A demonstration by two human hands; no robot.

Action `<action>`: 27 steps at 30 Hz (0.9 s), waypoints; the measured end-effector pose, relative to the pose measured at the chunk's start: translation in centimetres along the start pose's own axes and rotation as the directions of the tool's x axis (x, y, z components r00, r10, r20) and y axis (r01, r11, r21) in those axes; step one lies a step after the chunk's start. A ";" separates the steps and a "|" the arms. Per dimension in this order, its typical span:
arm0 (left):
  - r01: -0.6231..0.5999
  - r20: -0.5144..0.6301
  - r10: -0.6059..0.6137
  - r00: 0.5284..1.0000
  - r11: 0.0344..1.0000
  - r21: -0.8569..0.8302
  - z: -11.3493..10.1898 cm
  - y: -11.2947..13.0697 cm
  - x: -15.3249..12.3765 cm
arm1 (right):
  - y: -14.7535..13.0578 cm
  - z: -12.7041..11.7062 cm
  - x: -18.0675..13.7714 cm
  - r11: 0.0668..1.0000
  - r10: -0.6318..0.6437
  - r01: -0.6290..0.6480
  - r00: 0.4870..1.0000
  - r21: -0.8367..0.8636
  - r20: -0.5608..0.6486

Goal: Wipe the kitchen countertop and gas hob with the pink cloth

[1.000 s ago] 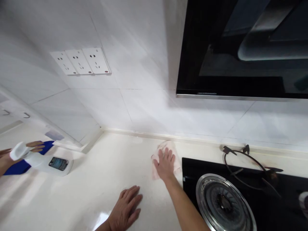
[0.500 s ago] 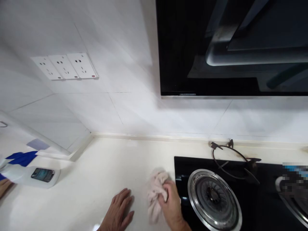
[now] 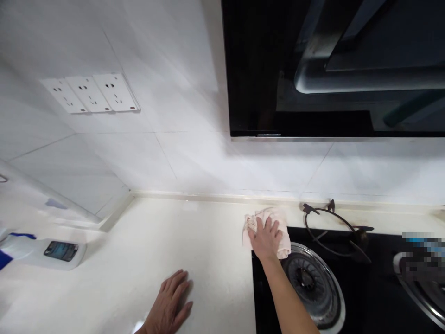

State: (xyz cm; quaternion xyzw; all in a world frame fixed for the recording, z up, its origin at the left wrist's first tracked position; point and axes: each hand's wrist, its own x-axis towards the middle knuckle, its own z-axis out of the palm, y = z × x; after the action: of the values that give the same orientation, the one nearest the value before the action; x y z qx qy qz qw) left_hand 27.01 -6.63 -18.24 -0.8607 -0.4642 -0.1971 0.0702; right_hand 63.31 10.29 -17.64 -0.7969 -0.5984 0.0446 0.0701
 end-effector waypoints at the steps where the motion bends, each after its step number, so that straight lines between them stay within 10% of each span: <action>1: -0.001 0.001 0.001 1.000 1.000 0.001 0.0 0.0 0.0 | -0.2 0.1 -1.1 0.999 -0.030 0.030 1.000 -0.011 0.003; 6: 0.001 0.013 -0.001 1.000 1.000 0.014 -0.1 0.1 -0.1 | -0.4 2.1 -10.8 0.950 -0.312 0.312 0.949 0.005 -0.037; 12: -0.003 0.012 0.003 1.000 1.000 0.003 -0.2 0.1 0.1 | -1.5 5.8 -22.5 0.753 -0.635 0.644 0.765 0.133 -0.107; 17: 0.003 0.001 -0.003 1.000 1.000 -0.001 -0.3 0.2 0.3 | -2.0 3.6 -21.1 0.607 -0.742 0.716 0.666 0.346 -0.075; 22: 0.020 -0.012 -0.020 1.000 0.999 -0.026 0.0 0.1 -0.2 | 1.8 3.1 -16.5 0.787 -0.445 0.495 0.869 0.367 -0.217; 27: 0.215 -0.062 -0.227 0.972 0.963 -0.165 0.3 0.8 0.1 | 6.7 6.5 -15.7 0.828 -0.445 0.521 0.836 0.209 -0.321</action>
State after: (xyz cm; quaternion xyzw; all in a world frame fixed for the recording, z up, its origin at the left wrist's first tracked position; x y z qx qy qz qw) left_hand 27.82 -6.98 -18.40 -0.7977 -0.5372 -0.2739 -0.0015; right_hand 64.23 -6.22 -25.32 -0.5978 -0.7542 0.0075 0.2717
